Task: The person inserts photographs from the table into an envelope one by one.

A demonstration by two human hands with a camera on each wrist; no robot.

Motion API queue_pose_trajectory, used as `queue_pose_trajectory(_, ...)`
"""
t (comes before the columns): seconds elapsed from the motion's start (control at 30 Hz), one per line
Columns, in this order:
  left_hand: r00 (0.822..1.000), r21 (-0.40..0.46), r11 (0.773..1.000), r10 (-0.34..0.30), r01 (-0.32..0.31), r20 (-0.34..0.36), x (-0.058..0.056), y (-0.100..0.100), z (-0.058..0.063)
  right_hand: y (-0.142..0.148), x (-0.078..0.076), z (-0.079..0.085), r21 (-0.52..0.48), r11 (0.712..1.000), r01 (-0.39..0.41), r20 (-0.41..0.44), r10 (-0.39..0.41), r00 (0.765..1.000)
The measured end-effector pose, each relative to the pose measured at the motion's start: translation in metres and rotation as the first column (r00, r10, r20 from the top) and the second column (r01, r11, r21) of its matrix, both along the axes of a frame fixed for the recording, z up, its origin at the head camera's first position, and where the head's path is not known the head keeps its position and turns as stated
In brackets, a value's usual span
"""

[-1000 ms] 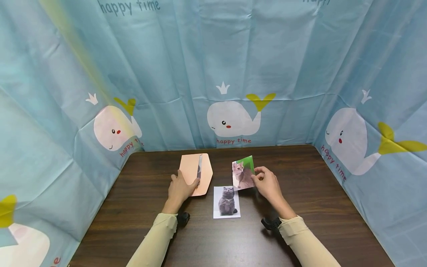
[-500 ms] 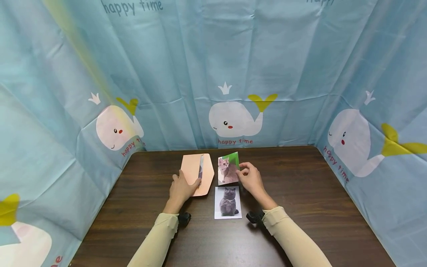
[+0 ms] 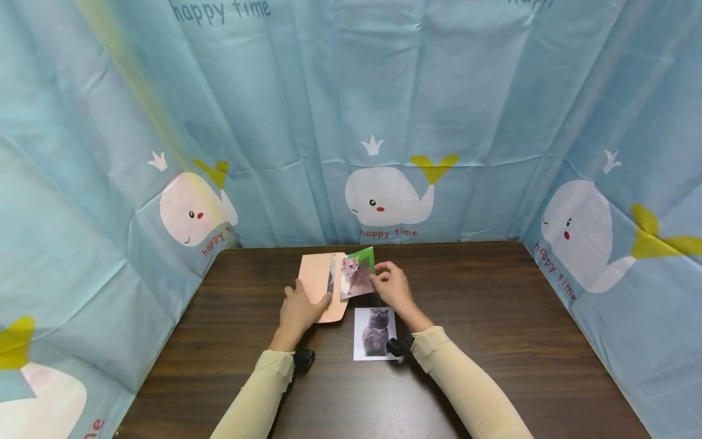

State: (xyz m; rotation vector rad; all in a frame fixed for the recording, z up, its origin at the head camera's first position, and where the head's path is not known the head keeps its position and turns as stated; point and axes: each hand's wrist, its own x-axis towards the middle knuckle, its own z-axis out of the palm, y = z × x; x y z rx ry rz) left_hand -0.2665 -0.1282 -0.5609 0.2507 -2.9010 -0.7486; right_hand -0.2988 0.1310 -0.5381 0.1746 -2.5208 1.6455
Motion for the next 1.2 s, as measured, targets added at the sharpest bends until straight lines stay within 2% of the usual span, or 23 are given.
queue_pose_trajectory(0.37, 1.0, 0.0, 1.0, -0.001, 0.001, 0.002, 0.002, 0.001, -0.001, -0.024, -0.011, -0.006, 0.005, 1.0, 0.001, 0.042, -0.001, 0.999)
queue_pose_trajectory(0.67, 1.0, -0.01, 1.0, -0.003, 0.003, -0.028, 0.001, 0.0, -0.002, -0.042, -0.017, -0.013, 0.01, 1.0, -0.007, 0.063, 0.006, 0.998)
queue_pose_trajectory(1.07, 1.0, -0.001, 1.0, -0.002, 0.002, -0.006, 0.001, -0.001, -0.001, -0.061, -0.019, -0.016, 0.003, 1.0, -0.026, 0.062, 0.026, 0.998)
queue_pose_trajectory(1.2, 1.0, 0.005, 1.0, -0.001, 0.001, -0.002, 0.0, -0.001, -0.001, -0.064, -0.02, -0.013, 0.016, 1.0, -0.014, 0.03, 0.014, 0.999)
